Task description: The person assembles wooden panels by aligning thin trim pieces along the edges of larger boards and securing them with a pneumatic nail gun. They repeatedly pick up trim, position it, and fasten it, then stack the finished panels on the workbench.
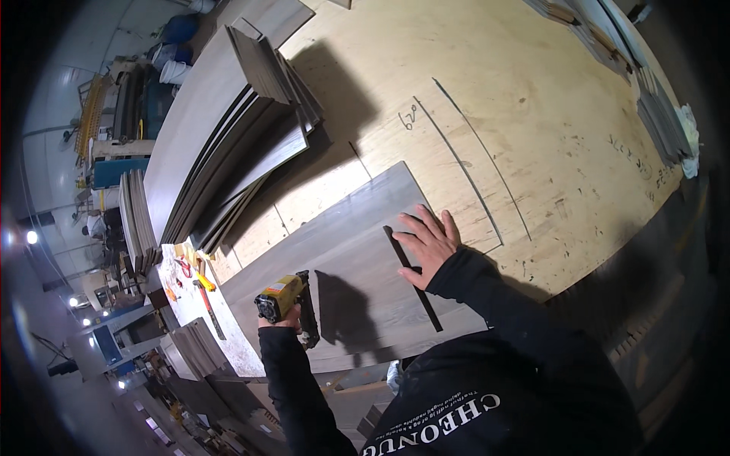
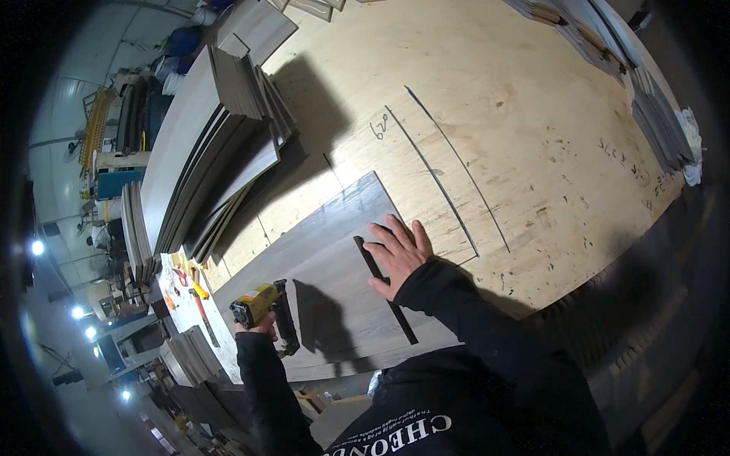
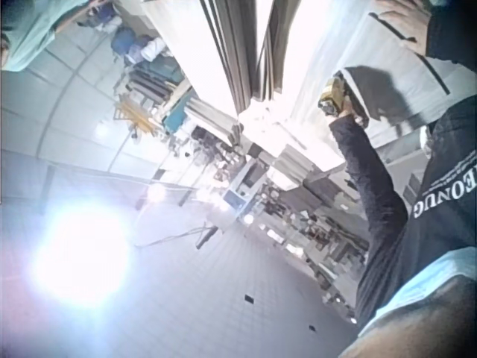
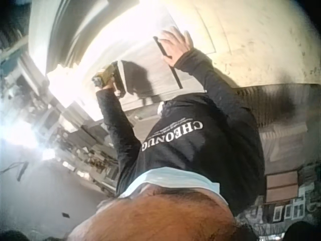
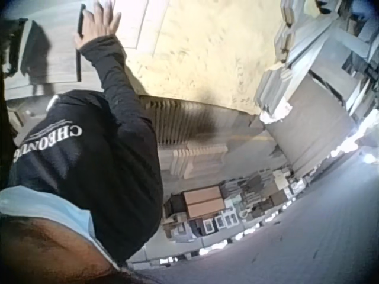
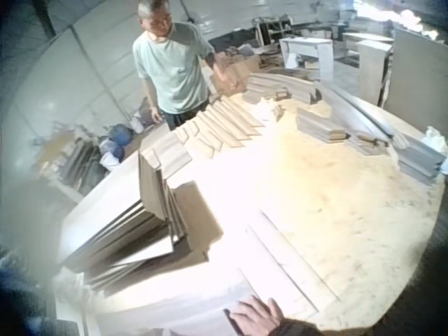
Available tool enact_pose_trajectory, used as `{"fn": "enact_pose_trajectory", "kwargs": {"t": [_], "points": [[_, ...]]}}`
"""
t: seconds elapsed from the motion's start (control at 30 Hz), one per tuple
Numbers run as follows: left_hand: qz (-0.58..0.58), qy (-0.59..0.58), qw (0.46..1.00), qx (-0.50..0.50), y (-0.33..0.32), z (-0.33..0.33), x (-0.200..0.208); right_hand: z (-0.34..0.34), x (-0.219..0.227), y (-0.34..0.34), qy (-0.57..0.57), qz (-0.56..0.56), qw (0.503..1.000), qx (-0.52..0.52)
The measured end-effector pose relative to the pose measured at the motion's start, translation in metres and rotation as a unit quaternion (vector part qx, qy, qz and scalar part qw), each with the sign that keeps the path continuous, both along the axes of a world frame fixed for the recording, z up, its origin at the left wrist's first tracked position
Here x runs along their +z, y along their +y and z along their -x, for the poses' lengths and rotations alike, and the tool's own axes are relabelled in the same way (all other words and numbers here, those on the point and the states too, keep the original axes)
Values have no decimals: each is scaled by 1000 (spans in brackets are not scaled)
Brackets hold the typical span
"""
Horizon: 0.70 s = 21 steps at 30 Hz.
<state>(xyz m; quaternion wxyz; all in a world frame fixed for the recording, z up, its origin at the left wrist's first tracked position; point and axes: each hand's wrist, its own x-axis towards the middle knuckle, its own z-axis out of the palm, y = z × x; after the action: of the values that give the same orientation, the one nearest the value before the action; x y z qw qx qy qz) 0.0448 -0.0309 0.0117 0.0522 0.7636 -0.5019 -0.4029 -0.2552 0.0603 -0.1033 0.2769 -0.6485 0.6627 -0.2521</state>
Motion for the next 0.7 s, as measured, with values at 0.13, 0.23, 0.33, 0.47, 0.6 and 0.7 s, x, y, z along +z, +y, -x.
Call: {"fn": "enact_pose_trajectory", "kwargs": {"t": [0.13, 0.23, 0.33, 0.47, 0.6, 0.7], "points": [[-22, 13, 1000, -5, -4, -10, -16, -3, -1, 1, 19, 26, 999, -8], [-54, 7, 998, -10, -9, -5, -19, -5, -3, 1, 26, 41, 999, -16], [-42, 39, 998, -25, -10, -4, -19, -5, -3, 1, 33, 49, 998, -20], [-67, -17, 996, -61, -15, -5, -22, -6, -4, 1, 40, 61, 997, -25], [-120, -119, 976, -135, -25, 3, -19, -6, -4, 1, 43, 64, 997, -29], [-99, -105, 978, -150, -26, 1, -23, -8, -4, 3, 47, 64, 996, -33]]}}
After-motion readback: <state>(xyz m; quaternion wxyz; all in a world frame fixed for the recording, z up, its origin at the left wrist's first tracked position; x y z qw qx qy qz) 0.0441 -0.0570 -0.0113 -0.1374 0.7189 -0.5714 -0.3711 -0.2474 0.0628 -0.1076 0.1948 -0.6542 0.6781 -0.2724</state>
